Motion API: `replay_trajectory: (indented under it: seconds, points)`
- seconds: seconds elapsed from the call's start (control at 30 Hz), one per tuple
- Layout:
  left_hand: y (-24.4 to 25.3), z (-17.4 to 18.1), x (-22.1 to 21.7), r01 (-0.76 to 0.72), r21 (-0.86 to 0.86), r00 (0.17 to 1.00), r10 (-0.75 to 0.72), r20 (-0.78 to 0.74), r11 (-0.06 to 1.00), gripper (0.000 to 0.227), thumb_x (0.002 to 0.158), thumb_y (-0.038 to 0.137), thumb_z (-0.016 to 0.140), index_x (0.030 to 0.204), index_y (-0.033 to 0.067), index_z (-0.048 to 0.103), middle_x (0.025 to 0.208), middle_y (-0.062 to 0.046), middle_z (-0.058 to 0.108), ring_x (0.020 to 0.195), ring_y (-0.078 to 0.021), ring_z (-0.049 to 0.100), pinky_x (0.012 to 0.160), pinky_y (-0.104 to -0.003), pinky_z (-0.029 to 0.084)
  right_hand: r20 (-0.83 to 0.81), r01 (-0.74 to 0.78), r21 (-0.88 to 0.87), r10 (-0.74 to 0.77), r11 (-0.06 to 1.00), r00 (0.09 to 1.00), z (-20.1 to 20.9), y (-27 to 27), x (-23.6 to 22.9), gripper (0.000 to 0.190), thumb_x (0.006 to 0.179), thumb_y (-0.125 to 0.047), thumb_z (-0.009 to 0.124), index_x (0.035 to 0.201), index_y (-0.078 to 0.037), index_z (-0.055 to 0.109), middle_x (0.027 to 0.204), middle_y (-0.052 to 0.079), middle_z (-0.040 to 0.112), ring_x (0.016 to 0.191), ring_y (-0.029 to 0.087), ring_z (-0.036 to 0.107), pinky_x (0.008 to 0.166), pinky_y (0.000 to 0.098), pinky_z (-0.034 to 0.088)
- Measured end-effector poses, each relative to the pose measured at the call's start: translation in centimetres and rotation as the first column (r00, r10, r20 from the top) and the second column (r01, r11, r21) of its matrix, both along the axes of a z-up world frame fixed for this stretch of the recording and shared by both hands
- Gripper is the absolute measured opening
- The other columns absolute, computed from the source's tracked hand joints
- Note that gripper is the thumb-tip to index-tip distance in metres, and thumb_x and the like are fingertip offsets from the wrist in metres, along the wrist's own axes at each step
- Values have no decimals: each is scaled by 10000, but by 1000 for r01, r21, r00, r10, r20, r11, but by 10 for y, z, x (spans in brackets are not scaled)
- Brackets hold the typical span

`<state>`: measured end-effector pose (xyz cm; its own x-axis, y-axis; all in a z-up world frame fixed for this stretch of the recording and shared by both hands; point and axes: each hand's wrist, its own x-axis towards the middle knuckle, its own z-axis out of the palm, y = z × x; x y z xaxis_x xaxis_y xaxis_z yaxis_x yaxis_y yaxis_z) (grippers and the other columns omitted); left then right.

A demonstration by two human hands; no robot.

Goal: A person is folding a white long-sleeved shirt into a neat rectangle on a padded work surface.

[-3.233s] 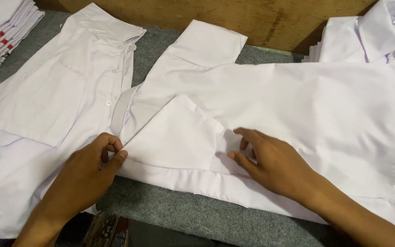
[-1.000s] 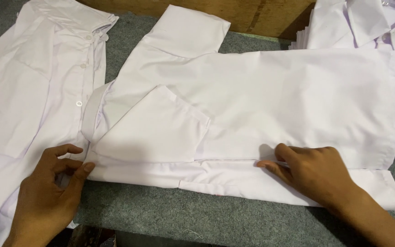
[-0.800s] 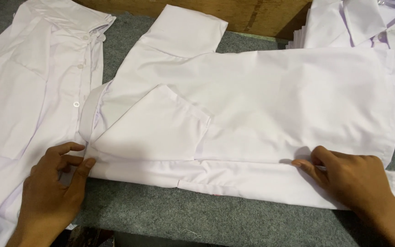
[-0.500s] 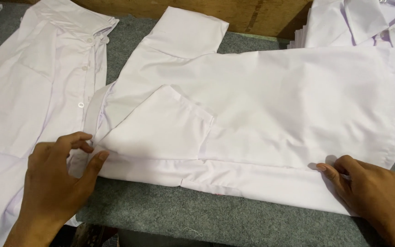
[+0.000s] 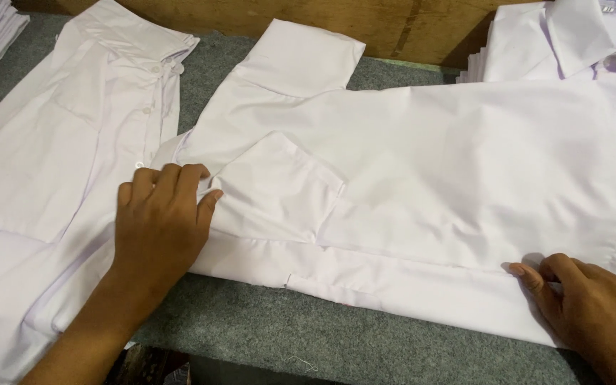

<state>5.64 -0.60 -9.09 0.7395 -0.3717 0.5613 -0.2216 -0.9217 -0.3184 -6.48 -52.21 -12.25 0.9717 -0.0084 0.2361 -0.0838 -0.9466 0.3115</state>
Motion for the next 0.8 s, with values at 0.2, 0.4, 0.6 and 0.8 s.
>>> replay_trajectory:
  seconds: [0.2,0.4,0.6,0.8]
  points:
    - [-42,19,-64,528,-330,778,-601,-181,782,333,1028,187,528,1333,59,569,1375,-140,610,1320,-354,565,1047,-509,479,89,-99,32,96,995,991,-11,-7,1,431,1040,-565,627,846,-181,601,901,-21,731,848,246,724,687,367,512]
    - [-65,-1,-88,521,-298,670,-599,-437,800,789,957,601,621,1535,91,456,1610,-88,455,1472,-272,416,1188,-457,305,34,-63,100,60,993,998,-14,-21,3,424,1042,-550,614,857,-169,638,752,7,693,744,241,690,672,392,497]
    - [-52,5,-88,517,-351,614,-623,-484,781,782,951,590,648,1571,168,429,1642,-118,398,1505,-314,362,1187,-514,258,-52,134,261,-125,956,991,-21,-43,0,449,1045,-549,600,921,-127,694,830,77,760,759,302,734,739,388,548]
    - [-41,-11,-99,454,-174,764,-482,-430,874,843,906,731,586,1594,286,389,1653,-69,373,1518,-305,342,1173,-542,292,72,45,282,-68,958,995,-23,-49,-6,402,1100,-433,650,1006,-49,725,956,156,765,886,388,693,864,444,538]
